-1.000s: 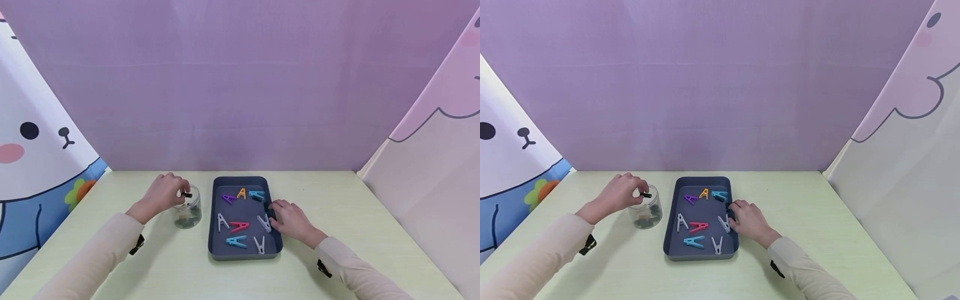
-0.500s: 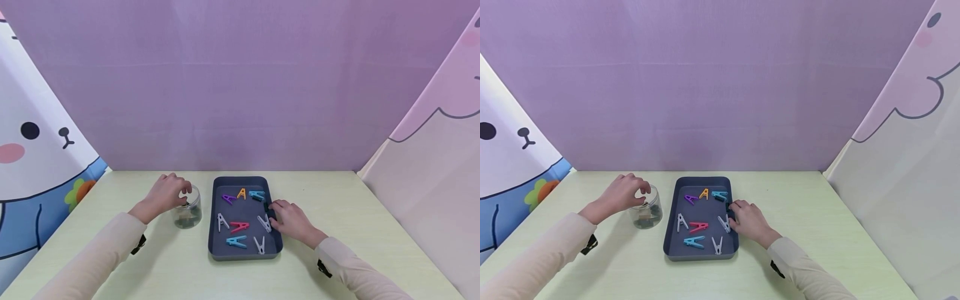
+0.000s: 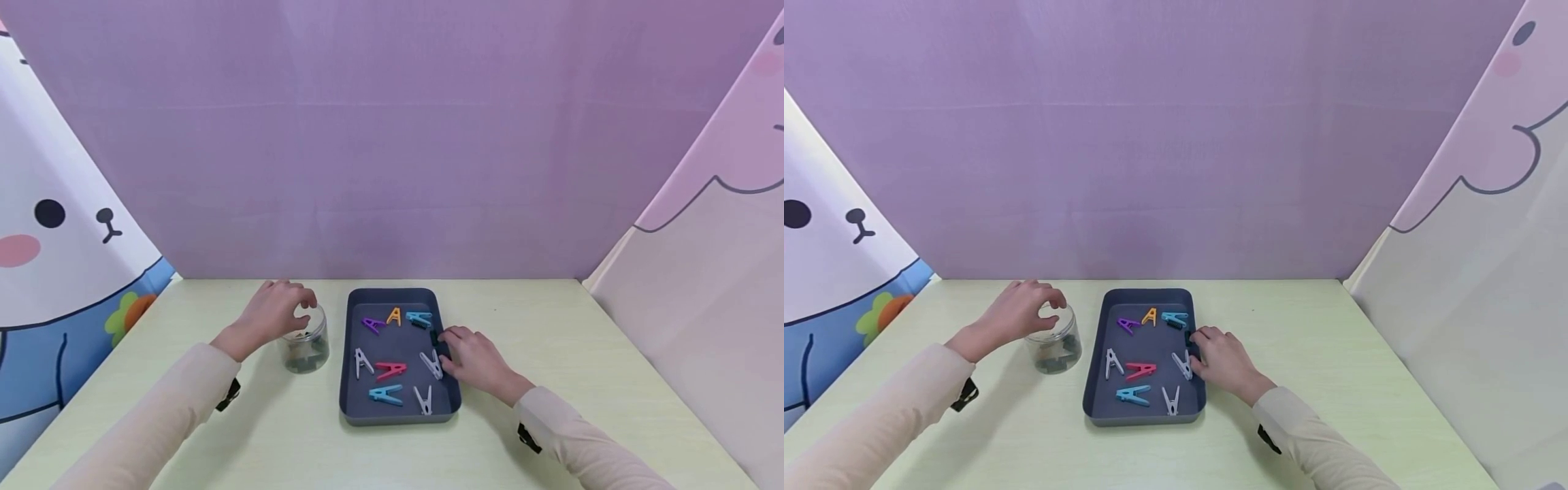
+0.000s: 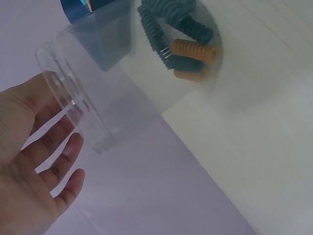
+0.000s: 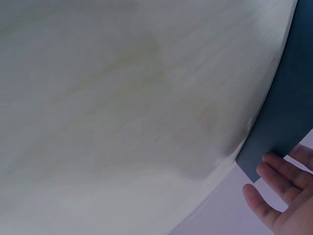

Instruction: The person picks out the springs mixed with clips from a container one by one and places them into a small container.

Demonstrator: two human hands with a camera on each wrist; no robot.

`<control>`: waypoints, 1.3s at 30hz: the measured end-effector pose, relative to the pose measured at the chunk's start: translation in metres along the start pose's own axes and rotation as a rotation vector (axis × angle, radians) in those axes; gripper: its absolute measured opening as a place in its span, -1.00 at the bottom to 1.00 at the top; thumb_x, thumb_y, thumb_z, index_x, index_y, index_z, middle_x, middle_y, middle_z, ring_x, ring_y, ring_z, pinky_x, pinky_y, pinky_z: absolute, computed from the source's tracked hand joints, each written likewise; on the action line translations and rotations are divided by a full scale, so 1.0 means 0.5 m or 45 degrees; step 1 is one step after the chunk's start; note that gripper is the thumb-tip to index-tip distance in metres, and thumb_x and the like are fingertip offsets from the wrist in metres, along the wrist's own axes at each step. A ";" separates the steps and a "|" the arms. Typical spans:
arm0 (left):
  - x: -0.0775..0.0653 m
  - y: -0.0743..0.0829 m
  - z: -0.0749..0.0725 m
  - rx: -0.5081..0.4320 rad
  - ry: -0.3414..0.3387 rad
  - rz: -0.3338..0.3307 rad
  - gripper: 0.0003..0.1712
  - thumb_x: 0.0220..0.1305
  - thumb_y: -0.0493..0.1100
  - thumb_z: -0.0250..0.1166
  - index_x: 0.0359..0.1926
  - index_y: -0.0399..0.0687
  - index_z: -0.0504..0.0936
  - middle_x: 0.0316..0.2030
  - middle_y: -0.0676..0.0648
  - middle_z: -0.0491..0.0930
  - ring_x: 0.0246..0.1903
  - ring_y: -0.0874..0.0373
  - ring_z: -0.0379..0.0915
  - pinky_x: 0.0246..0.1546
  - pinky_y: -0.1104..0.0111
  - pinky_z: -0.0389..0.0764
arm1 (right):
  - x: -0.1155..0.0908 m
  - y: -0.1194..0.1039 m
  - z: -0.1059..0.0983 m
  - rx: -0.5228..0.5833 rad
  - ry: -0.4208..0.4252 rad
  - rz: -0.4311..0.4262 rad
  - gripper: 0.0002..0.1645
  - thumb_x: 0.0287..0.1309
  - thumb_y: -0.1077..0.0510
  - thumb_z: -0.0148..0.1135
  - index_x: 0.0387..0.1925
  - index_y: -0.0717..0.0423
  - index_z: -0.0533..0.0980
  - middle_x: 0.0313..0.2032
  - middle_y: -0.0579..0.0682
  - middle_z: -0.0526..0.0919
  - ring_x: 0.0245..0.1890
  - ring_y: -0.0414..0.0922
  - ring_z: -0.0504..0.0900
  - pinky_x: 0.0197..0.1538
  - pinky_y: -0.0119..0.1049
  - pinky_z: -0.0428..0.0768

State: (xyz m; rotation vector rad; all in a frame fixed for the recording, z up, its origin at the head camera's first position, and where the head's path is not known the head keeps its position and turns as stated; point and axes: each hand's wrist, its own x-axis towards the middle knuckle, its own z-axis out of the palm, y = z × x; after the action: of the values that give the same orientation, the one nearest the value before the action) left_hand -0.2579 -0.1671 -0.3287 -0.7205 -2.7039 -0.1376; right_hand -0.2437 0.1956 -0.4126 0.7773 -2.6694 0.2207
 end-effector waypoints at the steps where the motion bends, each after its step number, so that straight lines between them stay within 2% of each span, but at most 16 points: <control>1: 0.002 0.001 -0.001 -0.002 0.006 0.005 -0.81 -0.10 -0.18 0.36 -0.34 0.02 0.66 -0.44 0.08 0.61 -0.33 0.05 0.46 -0.27 0.10 0.41 | 0.000 0.000 0.000 0.001 -0.002 0.002 -0.64 -0.02 0.02 0.24 -0.17 0.10 0.54 -0.11 0.02 0.59 -0.13 -0.06 0.58 -0.16 -0.10 0.55; 7: 0.020 0.016 -0.008 -0.015 0.022 0.027 -0.81 -0.06 -0.15 0.35 -0.33 0.00 0.66 -0.42 0.05 0.62 -0.28 0.04 0.50 -0.19 0.07 0.42 | -0.001 0.000 0.000 -0.003 0.004 -0.005 -0.64 -0.02 0.01 0.24 -0.17 0.10 0.54 -0.12 0.01 0.59 -0.14 -0.06 0.58 -0.17 -0.10 0.55; 15: 0.045 0.051 -0.009 -0.061 0.005 0.054 -0.79 -0.03 -0.13 0.35 -0.29 -0.02 0.65 -0.35 0.02 0.64 -0.23 0.00 0.48 -0.11 0.05 0.39 | -0.001 0.001 0.001 -0.004 0.013 -0.013 -0.65 -0.02 0.02 0.25 -0.18 0.10 0.54 -0.13 0.00 0.60 -0.17 -0.07 0.58 -0.18 -0.10 0.56; 18: 0.057 0.066 -0.005 -0.067 -0.009 0.059 -0.79 -0.02 -0.12 0.35 -0.29 -0.01 0.65 -0.35 0.02 0.64 -0.25 0.03 0.48 -0.10 0.06 0.41 | -0.001 0.001 0.000 -0.003 0.011 -0.012 -0.65 -0.02 0.02 0.25 -0.18 0.10 0.54 -0.13 0.00 0.60 -0.17 -0.07 0.58 -0.18 -0.10 0.56; 26: 0.092 0.109 0.008 -0.072 -0.121 0.043 -0.72 0.04 -0.04 0.33 -0.19 0.01 0.64 -0.24 0.05 0.65 -0.16 0.06 0.47 -0.04 0.09 0.39 | -0.001 0.001 0.000 0.005 -0.008 0.005 -0.63 -0.01 0.01 0.24 -0.16 0.10 0.54 -0.11 0.01 0.59 -0.14 -0.06 0.58 -0.15 -0.09 0.55; 39: 0.143 0.162 0.047 -0.159 -0.143 0.058 -0.71 0.04 -0.04 0.33 -0.16 0.07 0.63 -0.22 0.05 0.64 -0.12 0.09 0.47 0.01 0.12 0.39 | -0.003 -0.003 -0.002 -0.005 0.019 -0.014 -0.65 -0.02 0.02 0.25 -0.17 0.10 0.54 -0.12 0.00 0.59 -0.16 -0.09 0.58 -0.18 -0.14 0.56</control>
State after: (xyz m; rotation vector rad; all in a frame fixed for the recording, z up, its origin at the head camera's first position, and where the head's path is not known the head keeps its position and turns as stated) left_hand -0.2829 -0.0593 -0.3257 -0.8490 -2.8029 -0.2646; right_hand -0.2412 0.1954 -0.4121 0.7856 -2.6506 0.2177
